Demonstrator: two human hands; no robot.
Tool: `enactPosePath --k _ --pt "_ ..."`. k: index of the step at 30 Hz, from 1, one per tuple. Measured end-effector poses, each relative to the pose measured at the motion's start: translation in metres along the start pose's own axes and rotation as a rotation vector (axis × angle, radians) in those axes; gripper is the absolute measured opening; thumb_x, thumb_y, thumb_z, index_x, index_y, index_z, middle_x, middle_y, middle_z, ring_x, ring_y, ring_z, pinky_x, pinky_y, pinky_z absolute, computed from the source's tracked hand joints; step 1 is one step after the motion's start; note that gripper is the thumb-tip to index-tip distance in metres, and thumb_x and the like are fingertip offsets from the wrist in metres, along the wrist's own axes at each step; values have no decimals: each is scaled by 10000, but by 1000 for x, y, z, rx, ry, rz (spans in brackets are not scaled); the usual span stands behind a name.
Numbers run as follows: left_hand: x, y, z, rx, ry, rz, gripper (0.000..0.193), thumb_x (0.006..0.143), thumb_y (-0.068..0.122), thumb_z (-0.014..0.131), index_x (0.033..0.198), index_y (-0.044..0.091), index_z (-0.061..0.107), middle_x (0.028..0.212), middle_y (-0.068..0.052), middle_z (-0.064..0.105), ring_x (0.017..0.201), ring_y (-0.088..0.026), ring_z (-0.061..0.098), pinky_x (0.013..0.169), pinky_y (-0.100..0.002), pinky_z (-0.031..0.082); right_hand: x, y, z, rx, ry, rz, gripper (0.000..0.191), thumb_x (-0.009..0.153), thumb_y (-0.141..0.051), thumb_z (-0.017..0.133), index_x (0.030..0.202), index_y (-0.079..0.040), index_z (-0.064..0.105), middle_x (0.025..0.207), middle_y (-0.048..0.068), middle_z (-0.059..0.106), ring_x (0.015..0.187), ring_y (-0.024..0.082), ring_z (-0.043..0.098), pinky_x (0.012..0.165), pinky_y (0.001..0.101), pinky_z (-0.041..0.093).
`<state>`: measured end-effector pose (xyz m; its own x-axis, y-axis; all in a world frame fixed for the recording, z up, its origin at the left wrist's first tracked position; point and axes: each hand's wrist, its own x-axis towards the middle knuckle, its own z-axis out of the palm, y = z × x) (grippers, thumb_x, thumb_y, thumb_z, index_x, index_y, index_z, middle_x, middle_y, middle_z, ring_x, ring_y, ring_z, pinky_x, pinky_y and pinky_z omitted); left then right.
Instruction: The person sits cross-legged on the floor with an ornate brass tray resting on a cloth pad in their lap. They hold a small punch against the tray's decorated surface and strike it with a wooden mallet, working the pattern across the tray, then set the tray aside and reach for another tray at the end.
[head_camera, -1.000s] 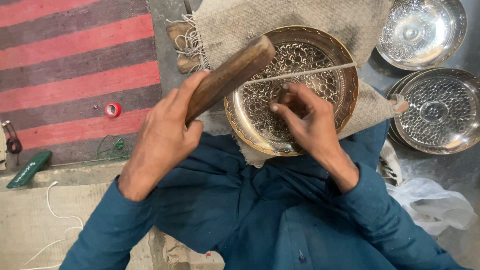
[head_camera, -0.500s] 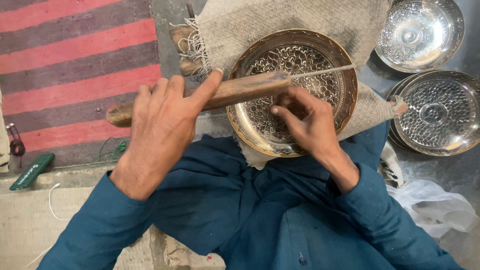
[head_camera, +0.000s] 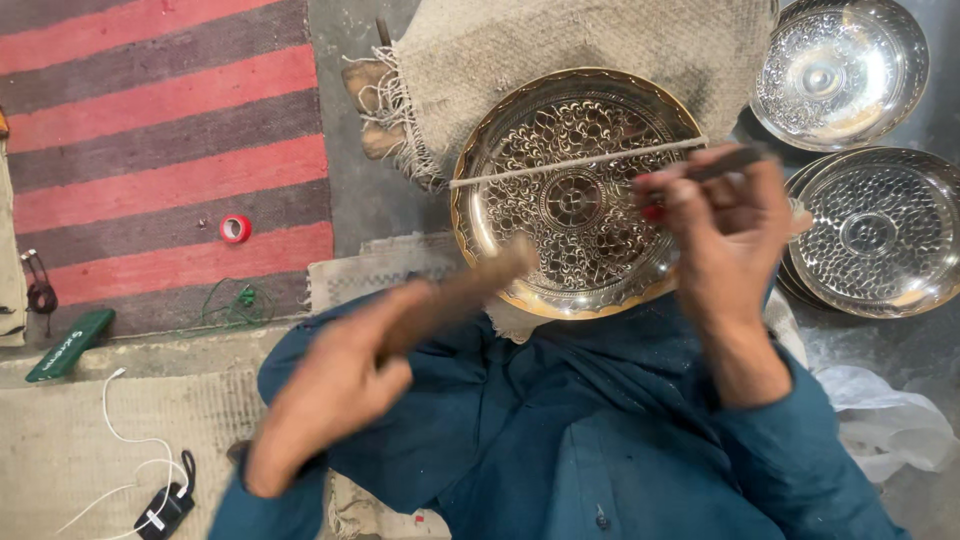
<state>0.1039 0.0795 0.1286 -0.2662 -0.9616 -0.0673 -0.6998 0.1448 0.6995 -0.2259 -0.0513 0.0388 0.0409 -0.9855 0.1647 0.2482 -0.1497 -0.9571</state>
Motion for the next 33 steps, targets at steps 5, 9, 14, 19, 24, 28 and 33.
enactPosePath --k 5,9,14,19,24,28,33 --pt "-46 -19 70 -235 -675 -554 651 795 173 707 1420 192 525 1045 -150 727 933 -297 722 823 -384 554 -8 -2 -29 118 104 -93 179 1197 1 669 1280 -38 515 1101 147 719 1040 235 751 933 358 635" --pt "-32 -39 84 -205 -95 -62 327 861 153 735 1171 81 660 1045 -154 737 957 -303 722 842 -367 563 -14 19 -18 33 202 -247 187 1203 -4 675 1264 -29 500 1110 153 715 1051 237 750 982 392 665" --pt "63 -33 82 -192 519 -272 242 986 212 665 1136 23 670 948 -117 731 784 -202 697 714 -331 547 -27 44 5 -78 282 -365 200 1148 0 669 1257 -4 502 1093 176 731 1008 232 752 923 372 662" --pt "101 -21 79 -226 572 -308 207 1040 191 612 1079 7 697 806 -107 707 633 -148 650 597 -315 528 -19 47 9 -136 310 -449 210 1146 34 665 1274 -12 504 1116 189 729 1040 230 756 941 355 659" --pt "75 -15 97 -732 404 -396 125 1003 136 563 997 19 608 776 -16 690 591 -62 667 477 -236 555 27 47 -2 -179 195 -542 168 1185 61 658 1260 8 517 1149 198 722 1074 223 742 948 314 632" --pt "58 -16 110 -608 390 -413 149 1016 177 575 1049 38 617 735 -88 683 618 -142 669 555 -308 552 39 29 -2 -178 79 -458 155 1195 38 647 1273 10 516 1174 173 716 1099 195 742 938 285 634" --pt "-12 -28 112 114 63 -314 197 949 282 699 1004 94 679 896 -151 714 891 -362 683 775 -476 532 25 -15 -5 -385 -170 -132 344 1053 32 669 1379 -5 563 1110 130 749 1046 168 769 902 291 658"
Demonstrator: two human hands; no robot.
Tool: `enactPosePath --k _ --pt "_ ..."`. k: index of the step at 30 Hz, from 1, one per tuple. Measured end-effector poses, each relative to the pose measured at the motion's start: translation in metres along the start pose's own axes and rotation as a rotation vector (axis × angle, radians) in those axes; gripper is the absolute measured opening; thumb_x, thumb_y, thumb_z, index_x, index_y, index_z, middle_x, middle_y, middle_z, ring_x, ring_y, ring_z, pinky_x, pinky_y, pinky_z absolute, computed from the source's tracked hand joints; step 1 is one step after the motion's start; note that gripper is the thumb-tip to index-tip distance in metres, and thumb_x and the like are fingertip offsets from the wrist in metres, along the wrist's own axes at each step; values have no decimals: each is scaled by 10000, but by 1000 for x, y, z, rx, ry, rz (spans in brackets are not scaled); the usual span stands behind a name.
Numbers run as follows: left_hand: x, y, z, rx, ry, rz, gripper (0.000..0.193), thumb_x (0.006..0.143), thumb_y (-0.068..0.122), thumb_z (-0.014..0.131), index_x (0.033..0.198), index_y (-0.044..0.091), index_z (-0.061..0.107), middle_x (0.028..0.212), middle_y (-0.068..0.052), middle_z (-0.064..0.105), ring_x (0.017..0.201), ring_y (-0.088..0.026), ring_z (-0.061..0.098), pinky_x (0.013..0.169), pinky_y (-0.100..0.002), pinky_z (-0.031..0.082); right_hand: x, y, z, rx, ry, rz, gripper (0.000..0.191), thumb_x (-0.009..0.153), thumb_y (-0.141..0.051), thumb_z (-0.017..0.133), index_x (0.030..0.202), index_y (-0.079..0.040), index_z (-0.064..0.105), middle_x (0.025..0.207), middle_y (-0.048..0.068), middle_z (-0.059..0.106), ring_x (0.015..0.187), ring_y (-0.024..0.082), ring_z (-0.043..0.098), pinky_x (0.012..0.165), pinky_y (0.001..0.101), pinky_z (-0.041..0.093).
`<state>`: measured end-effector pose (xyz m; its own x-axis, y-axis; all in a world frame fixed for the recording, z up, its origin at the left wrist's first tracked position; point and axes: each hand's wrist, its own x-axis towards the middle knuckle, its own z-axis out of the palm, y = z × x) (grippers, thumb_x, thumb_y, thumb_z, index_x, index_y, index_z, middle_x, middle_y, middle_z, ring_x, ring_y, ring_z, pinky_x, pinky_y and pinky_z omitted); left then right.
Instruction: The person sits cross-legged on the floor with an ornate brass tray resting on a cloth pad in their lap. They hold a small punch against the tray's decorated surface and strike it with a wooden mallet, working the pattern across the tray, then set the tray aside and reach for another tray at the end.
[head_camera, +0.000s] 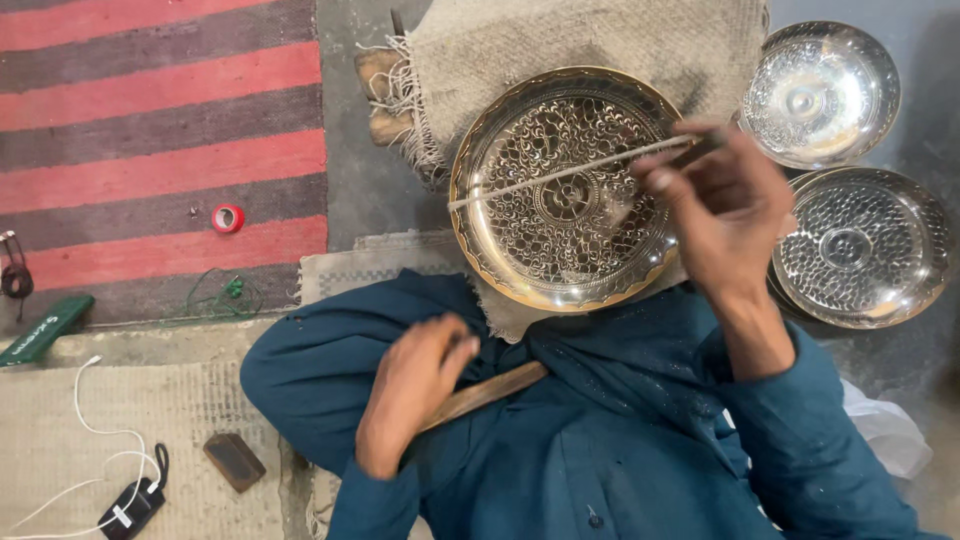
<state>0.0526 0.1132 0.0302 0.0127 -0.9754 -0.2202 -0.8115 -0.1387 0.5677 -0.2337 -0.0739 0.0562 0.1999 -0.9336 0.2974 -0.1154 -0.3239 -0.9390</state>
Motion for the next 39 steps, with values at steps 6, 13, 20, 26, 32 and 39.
enactPosePath --k 6,13,20,26,32,39 --pt "-45 -13 42 242 -223 23 397 716 277 799 1021 69 654 1022 -159 669 1023 -378 628 836 -491 520 -5 -8 30 64 -399 125 198 969 37 703 1153 21 632 1170 119 729 1069 191 697 909 300 614" --pt "-59 -8 -22 -165 -343 -289 399 813 259 786 1116 82 596 877 -200 687 830 -403 664 722 -453 525 2 -7 38 -90 -358 104 293 969 -14 700 1255 -33 639 1052 64 756 991 124 732 840 265 610" --pt "-15 31 -40 -523 67 -250 558 827 119 694 1344 100 483 830 -163 708 750 -321 736 702 -379 562 -3 -1 39 -139 -331 107 359 951 -31 732 1296 -26 634 977 76 755 909 123 723 798 271 598" --pt "29 45 -63 -367 176 -1 654 819 42 647 1430 104 422 992 -188 709 909 -342 748 805 -432 569 -3 4 40 -113 -318 46 361 955 -30 737 1300 -17 630 1033 98 767 981 134 739 858 283 607" --pt "57 54 -96 -31 201 233 777 769 -6 634 1500 142 416 1239 -243 662 1093 -482 627 869 -521 518 -3 6 42 -156 -308 67 366 938 -50 755 1283 -25 636 1017 96 774 936 144 762 813 281 624" --pt "68 66 -101 77 257 294 808 802 10 664 1546 167 391 1081 -175 600 1008 -433 614 846 -519 490 -2 5 40 -118 -318 -39 354 970 -62 735 1309 -31 637 1071 95 772 1018 173 765 917 312 641"
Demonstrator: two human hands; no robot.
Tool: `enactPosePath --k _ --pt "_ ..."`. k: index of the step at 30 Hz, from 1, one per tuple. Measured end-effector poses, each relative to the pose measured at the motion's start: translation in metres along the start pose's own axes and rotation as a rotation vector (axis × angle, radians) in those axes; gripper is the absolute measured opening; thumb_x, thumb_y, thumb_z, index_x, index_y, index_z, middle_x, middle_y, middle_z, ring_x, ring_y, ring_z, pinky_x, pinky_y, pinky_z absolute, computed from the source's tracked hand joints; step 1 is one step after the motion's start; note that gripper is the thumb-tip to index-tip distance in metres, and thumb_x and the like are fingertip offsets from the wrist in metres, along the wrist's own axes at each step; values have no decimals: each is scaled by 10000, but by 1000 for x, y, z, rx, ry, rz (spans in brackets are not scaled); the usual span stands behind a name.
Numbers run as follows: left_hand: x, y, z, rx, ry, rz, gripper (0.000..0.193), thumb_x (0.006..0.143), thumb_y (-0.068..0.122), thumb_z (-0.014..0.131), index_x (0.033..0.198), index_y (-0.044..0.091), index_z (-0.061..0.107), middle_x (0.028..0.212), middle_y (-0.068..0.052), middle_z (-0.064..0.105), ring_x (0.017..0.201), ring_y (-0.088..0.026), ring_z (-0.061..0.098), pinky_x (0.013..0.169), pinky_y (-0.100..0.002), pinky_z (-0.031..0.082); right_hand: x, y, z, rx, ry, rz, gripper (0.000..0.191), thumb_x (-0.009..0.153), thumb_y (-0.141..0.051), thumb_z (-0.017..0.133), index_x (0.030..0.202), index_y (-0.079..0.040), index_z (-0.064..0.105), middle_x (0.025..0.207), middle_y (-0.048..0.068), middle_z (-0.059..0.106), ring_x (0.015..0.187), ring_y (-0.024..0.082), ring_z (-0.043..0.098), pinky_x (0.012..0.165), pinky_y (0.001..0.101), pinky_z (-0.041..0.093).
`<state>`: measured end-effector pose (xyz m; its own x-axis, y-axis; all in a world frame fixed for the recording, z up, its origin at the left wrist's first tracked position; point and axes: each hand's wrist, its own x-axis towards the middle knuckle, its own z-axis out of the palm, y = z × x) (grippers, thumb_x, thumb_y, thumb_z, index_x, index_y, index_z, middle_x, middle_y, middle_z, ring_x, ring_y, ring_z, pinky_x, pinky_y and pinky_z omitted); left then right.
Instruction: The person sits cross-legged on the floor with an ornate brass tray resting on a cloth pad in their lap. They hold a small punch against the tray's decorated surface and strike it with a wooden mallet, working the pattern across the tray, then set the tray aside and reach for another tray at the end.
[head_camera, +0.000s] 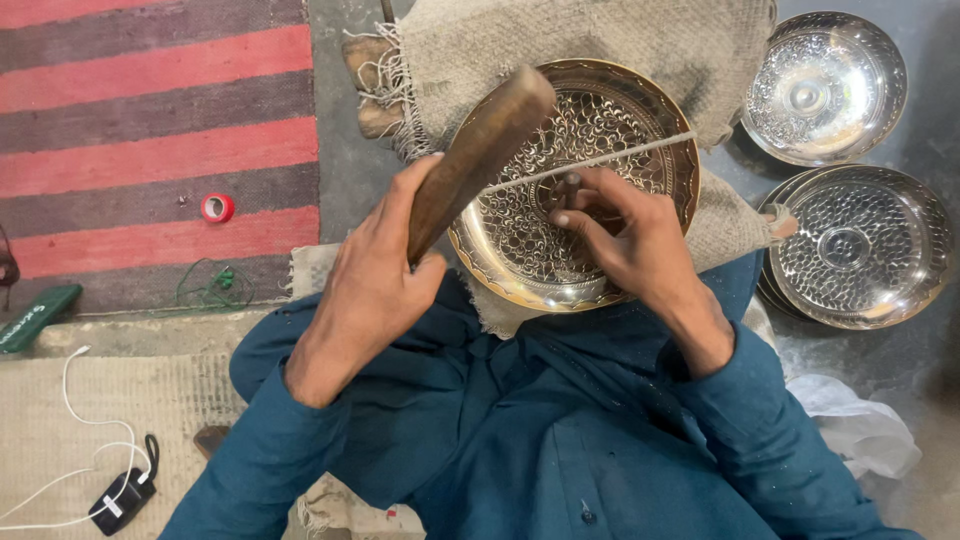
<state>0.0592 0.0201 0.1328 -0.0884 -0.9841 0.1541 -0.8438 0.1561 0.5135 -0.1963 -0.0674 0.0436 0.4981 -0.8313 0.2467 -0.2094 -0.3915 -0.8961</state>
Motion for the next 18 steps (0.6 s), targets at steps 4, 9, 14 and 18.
enactPosePath --k 4,9,14,18 --pt "0 -1 -3 194 -13 22 818 800 6 673 1552 183 406 1000 -170 564 956 -414 599 848 -527 482 0 -1 0 -19 -3 93 366 935 -84 765 1280 -35 652 983 79 762 924 160 765 838 307 642" --pt "-1 0 -5 342 -9 56 775 852 -1 671 1552 214 416 964 -152 542 941 -379 586 854 -522 479 1 -2 1 -23 4 122 387 921 -94 783 1284 -42 662 951 78 756 893 149 749 817 298 631" --pt "1 1 -3 545 66 119 743 871 -10 685 1537 236 464 921 -130 519 917 -351 586 897 -510 485 0 -3 -1 -24 6 107 375 925 -90 785 1278 -40 666 965 73 756 907 135 745 825 291 626" --pt "2 -2 -4 205 31 38 754 848 3 667 1541 182 431 1011 -158 538 973 -400 583 882 -526 467 0 -4 -1 11 0 101 345 942 -84 773 1267 -43 666 990 64 758 932 126 747 831 281 631"
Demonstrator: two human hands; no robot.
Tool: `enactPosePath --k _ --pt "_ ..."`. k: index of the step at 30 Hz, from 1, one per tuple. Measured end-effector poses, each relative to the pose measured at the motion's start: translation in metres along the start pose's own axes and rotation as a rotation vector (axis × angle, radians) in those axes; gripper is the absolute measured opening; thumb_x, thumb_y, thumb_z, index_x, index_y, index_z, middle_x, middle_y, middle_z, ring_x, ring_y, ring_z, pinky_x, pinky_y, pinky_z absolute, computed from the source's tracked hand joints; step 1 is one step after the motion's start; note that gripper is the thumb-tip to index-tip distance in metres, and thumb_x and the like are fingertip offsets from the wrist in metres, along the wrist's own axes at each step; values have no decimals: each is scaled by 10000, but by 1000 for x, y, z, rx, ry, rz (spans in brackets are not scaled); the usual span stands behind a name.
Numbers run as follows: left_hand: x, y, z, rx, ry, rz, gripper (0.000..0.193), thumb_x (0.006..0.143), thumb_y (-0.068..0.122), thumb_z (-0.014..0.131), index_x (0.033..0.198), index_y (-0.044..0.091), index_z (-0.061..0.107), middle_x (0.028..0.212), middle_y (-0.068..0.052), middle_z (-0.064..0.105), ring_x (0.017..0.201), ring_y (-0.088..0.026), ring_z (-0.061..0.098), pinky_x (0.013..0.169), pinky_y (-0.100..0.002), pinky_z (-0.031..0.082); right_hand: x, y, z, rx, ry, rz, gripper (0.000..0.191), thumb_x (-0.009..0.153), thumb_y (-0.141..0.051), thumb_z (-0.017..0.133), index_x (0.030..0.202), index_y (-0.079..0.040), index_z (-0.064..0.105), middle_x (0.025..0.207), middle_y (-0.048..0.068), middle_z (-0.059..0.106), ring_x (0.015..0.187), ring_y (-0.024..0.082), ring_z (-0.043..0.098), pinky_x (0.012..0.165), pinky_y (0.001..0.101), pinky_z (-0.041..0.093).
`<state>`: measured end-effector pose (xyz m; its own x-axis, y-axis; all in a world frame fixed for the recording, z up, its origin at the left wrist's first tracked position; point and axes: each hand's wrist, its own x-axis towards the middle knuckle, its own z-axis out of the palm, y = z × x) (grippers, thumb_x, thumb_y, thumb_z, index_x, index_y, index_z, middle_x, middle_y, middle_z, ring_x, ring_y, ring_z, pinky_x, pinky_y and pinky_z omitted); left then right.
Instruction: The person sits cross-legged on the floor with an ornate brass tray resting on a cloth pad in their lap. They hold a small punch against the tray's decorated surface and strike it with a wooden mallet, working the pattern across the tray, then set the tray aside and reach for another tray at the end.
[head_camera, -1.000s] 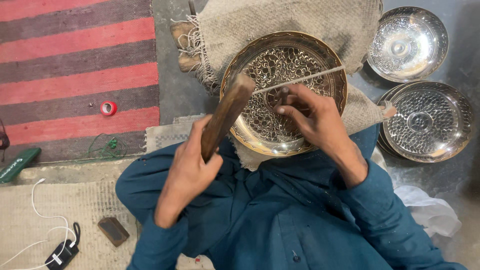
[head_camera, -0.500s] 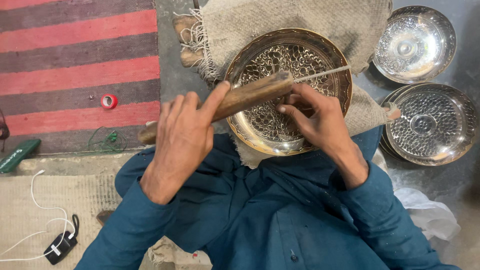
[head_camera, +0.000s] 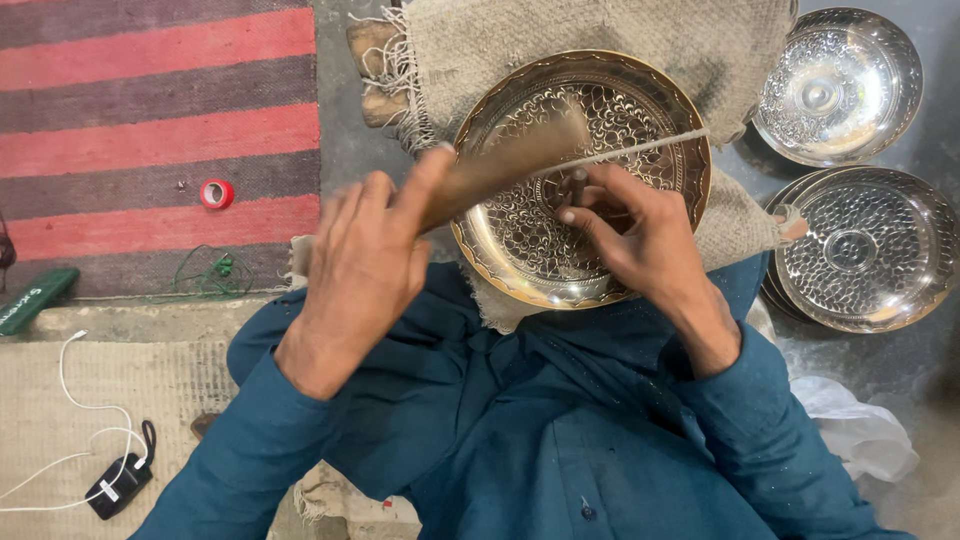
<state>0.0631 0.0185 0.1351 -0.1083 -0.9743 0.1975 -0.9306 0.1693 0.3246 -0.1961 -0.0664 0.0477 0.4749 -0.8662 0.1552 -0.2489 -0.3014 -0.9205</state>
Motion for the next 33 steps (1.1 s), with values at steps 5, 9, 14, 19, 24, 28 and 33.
enactPosePath --k 5,9,14,19,24,28,33 --pt "2 -4 1 -161 -19 -27 786 825 -6 654 1557 145 411 1048 -163 542 995 -415 573 875 -516 454 0 1 0 -51 4 4 386 922 -75 787 1285 -33 664 949 72 745 868 123 732 784 286 615" --pt "1 -3 5 191 52 82 783 846 -3 695 1549 219 431 971 -142 514 956 -373 575 927 -502 475 -1 4 -2 -38 2 -10 409 922 -81 780 1308 -34 653 936 63 742 837 122 716 755 283 607" --pt "-2 -3 6 261 73 81 783 822 -21 700 1533 224 485 962 -134 505 934 -364 558 905 -488 464 -1 4 -2 -57 -47 1 357 943 -87 754 1290 -66 670 955 50 755 825 121 732 740 278 620" --pt "-1 -5 8 105 63 42 761 823 -1 696 1535 179 498 966 -137 501 936 -371 548 882 -498 442 0 1 -2 -63 -37 42 384 923 -62 760 1295 -58 667 908 66 748 797 136 717 714 289 605" --pt "1 -6 10 107 57 43 769 802 -10 682 1526 179 502 969 -137 511 948 -378 551 894 -501 450 1 -2 -4 -1 -39 -30 347 948 -24 741 1283 -40 653 937 51 754 844 108 727 764 276 611" --pt "2 -7 10 244 82 88 730 838 4 686 1515 208 503 947 -121 506 943 -346 560 973 -525 453 1 -4 -2 -32 -30 -7 382 930 -31 751 1297 -33 643 860 57 711 760 97 671 690 269 568" --pt "3 -9 8 16 56 28 735 848 1 653 1532 197 468 997 -132 519 976 -360 563 972 -501 454 1 -4 -2 -50 -21 -36 374 931 -43 758 1286 -27 643 860 66 697 754 98 652 688 270 559"
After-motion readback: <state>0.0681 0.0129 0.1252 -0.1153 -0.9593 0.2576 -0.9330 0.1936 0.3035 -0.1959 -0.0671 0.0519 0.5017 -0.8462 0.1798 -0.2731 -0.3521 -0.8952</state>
